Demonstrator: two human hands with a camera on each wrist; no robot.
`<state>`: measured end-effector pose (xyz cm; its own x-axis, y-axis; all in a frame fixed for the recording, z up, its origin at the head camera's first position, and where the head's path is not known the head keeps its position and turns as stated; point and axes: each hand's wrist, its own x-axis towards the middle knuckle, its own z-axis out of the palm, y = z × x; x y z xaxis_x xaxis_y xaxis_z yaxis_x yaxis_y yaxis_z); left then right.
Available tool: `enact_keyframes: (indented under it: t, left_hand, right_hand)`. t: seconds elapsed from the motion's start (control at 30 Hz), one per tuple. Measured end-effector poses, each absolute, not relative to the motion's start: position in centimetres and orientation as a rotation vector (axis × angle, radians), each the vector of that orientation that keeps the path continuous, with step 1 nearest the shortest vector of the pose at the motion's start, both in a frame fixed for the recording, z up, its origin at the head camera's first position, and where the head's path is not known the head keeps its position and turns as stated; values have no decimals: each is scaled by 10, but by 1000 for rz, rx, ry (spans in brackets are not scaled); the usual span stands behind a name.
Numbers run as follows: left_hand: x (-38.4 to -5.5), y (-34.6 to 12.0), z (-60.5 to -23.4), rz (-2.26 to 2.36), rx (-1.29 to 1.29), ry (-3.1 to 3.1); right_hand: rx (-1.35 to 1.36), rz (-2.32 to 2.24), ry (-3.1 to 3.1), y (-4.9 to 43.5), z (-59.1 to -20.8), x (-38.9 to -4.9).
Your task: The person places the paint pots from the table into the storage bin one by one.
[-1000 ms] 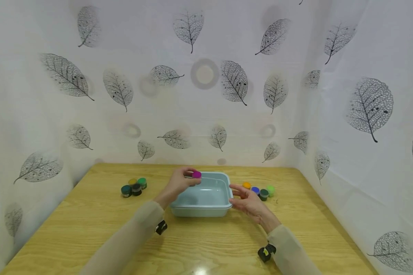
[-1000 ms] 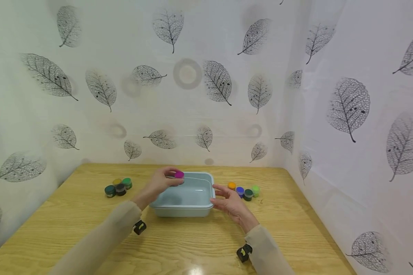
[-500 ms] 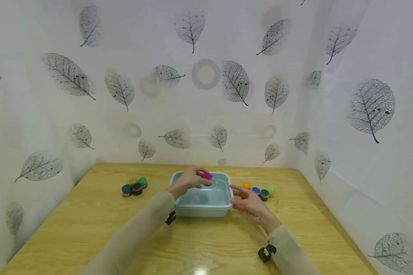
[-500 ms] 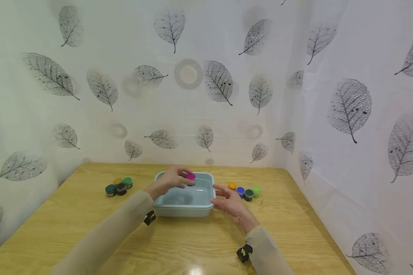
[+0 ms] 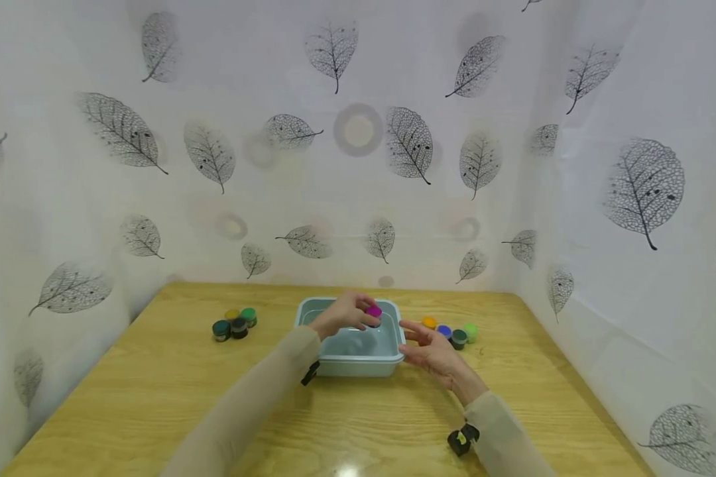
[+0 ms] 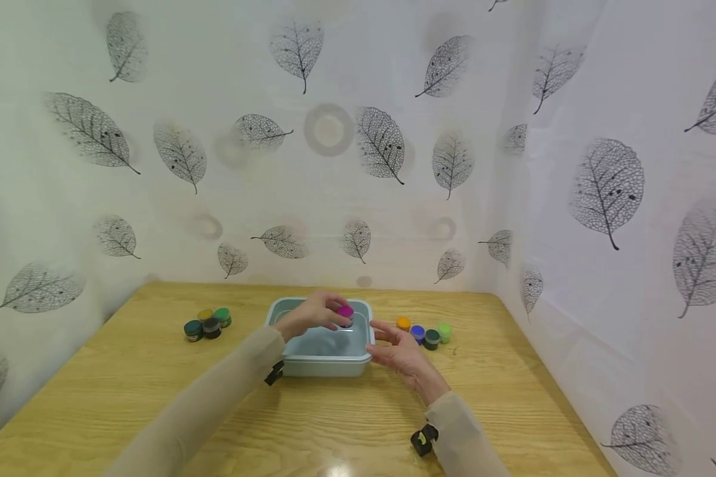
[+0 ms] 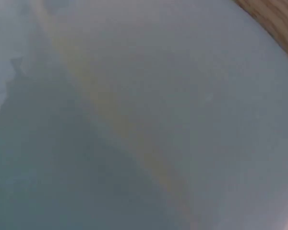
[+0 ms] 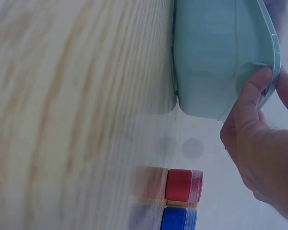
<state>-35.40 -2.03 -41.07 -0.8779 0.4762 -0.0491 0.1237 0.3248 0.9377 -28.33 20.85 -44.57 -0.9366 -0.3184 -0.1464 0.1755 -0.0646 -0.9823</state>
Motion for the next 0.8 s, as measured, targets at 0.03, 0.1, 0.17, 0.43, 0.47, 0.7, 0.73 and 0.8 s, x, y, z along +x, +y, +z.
enact_keyframes:
  t: [0.03, 0.1, 0.17, 0.43, 0.47, 0.7, 0.73, 0.8]
  left_hand:
    - [-355, -19, -412, 1570, 538, 2276]
    - [-358, -17, -415, 1557, 544, 2282]
    - [-361, -14, -419, 1533, 553, 2299]
    - [-364, -9, -425, 1452, 560, 2381]
    - [-364, -9, -426, 1442, 548, 2382]
    - [-362, -6, -430, 1374, 402, 2411]
    - [-362, -6, -430, 1370, 385, 2418]
    - [-360, -5, -430, 1365, 352, 2432]
  right_hand:
    - [-155, -2063, 1882, 209, -446, -283]
    - [-161, -2057, 1884, 209, -446, -283]
    - [-159, -2056, 1886, 210, -447, -283]
    - [-162, -2062, 1882, 210, -447, -282]
    - [-161, -2061, 1880, 210, -447, -282]
    - [-123, -2052, 1897, 209, -445, -284]
    - [-121, -2052, 1903, 209, -445, -284]
    - [-114, -2047, 1906, 210, -444, -284]
